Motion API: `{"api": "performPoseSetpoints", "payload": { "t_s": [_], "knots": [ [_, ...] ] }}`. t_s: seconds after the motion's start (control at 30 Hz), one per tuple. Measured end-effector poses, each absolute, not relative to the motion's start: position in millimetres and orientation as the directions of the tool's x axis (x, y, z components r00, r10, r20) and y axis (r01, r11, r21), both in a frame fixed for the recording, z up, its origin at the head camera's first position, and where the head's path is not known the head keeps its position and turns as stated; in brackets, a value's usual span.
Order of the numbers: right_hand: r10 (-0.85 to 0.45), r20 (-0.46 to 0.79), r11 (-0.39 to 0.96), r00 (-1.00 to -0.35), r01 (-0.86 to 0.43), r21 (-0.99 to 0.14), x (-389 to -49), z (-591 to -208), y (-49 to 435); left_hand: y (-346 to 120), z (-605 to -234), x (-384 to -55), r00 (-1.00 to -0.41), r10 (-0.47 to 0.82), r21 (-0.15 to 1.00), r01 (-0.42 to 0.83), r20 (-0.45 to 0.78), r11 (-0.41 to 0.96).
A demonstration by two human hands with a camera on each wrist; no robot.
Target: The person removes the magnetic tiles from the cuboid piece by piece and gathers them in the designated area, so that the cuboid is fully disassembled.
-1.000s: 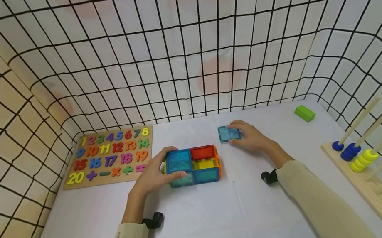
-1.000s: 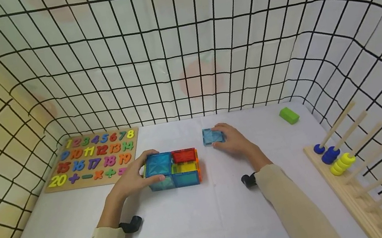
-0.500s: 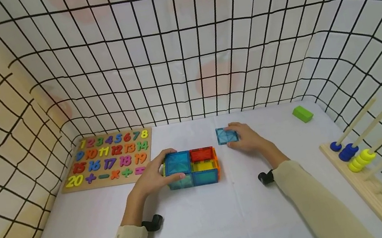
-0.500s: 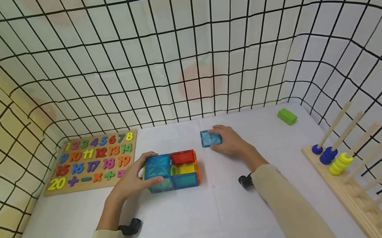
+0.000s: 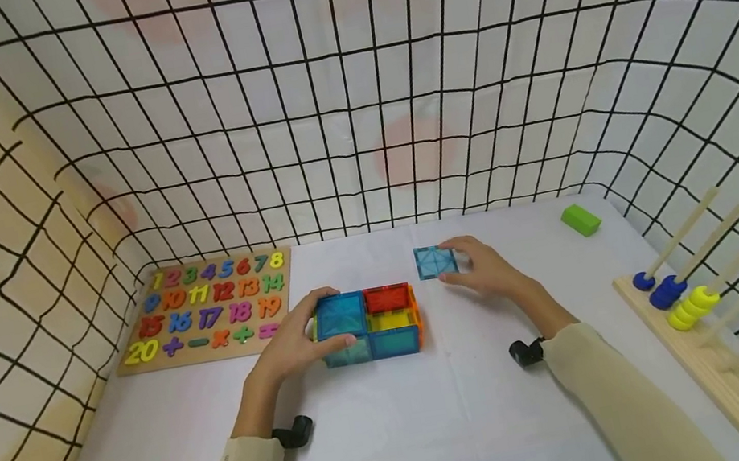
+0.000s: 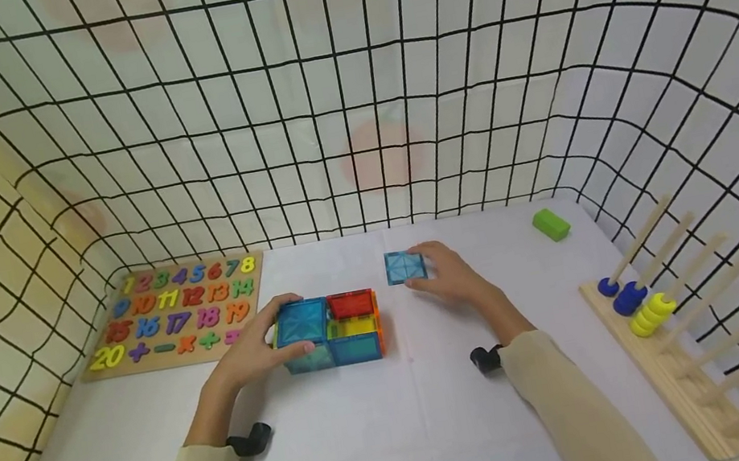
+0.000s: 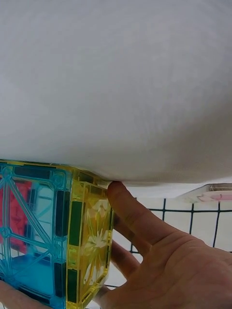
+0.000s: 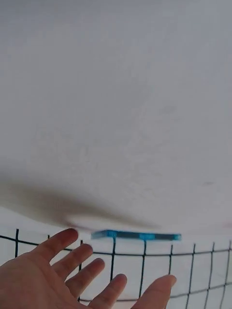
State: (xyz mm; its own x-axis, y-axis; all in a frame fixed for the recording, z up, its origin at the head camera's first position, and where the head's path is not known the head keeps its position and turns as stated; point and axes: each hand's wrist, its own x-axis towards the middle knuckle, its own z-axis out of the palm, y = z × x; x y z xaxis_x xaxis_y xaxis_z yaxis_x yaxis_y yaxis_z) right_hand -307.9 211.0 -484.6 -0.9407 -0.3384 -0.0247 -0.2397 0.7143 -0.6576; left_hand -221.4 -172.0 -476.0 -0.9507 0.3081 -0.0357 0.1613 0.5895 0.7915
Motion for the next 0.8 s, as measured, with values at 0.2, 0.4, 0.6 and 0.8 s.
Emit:
{"api": "performPoseSetpoints", "payload": {
  "t_s": [0.2,0.4,0.6,0.8],
  "knots": [
    [-0.349,-0.019,0.638,-0.937,-0.223,-0.737,-287,-478,210,-173,-474,-221,-0.952,0.304,0.783,0.152,-0.049,0.603],
    [-0.427,0.063,0.530,-0.902,-0.306,-0.791,-265,-474,202,-173,-473,-220,-0.952,0.302,0.787,0.146,-0.053,0.600],
    [-0.474,0.092,0.452,-0.876,-0.332,-0.828,-248,-470,191,-172,-473,-220,-0.951,0.303,0.786,0.141,-0.061,0.601],
    [-0.492,0.104,0.424,-0.864,-0.342,-0.838,-239,-471,184,-171,-473,-220,-0.952,0.299,0.786,0.142,-0.057,0.602]
  ]
}}
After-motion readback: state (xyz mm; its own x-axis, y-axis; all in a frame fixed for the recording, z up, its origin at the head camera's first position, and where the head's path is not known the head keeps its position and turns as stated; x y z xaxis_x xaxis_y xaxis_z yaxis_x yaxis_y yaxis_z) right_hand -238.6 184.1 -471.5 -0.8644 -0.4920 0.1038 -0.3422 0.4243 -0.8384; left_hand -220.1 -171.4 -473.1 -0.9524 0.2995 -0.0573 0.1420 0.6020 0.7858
